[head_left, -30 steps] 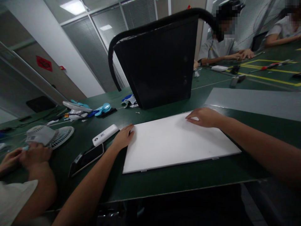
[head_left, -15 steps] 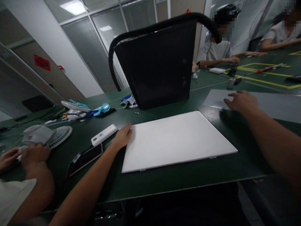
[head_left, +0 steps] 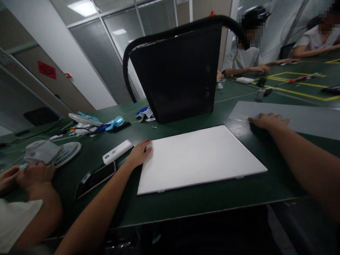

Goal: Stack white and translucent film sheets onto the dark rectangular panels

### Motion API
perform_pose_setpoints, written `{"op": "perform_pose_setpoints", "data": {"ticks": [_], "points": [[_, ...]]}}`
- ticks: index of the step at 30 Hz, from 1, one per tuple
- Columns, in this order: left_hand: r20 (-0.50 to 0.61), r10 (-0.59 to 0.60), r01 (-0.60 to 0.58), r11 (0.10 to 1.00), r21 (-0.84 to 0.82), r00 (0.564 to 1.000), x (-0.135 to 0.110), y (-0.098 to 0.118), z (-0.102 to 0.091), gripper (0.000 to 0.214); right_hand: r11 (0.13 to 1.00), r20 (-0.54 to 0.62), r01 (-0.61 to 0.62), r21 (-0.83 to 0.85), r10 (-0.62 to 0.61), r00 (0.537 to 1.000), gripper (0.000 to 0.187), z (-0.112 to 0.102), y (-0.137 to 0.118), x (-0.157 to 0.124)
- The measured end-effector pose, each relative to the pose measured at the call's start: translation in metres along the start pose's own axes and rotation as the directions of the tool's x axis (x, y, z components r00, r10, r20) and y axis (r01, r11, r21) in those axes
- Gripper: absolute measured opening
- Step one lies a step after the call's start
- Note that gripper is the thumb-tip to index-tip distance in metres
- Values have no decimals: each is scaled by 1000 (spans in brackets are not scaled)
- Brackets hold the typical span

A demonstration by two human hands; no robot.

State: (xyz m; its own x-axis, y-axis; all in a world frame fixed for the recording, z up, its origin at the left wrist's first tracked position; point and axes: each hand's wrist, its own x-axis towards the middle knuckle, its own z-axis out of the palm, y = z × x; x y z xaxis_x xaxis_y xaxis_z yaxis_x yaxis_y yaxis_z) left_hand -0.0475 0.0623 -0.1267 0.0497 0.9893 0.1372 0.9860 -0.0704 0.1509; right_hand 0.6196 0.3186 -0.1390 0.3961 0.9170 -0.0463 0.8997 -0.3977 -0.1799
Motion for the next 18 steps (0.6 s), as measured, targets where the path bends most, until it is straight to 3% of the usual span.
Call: {"op": "perform_pose_setpoints", "data": {"ticks": [11, 18], "points": [[-1, -4, 4, 1000, -12, 1000, -2, 5, -1, 78, 1000, -7, -27, 6, 27, 1000, 97, -5, -3, -3], [-26, -20, 19, 999, -38, 999, -3, 8, -3, 79, 1000, -39, -18, 13, 18, 999, 75, -13, -6, -18]]}}
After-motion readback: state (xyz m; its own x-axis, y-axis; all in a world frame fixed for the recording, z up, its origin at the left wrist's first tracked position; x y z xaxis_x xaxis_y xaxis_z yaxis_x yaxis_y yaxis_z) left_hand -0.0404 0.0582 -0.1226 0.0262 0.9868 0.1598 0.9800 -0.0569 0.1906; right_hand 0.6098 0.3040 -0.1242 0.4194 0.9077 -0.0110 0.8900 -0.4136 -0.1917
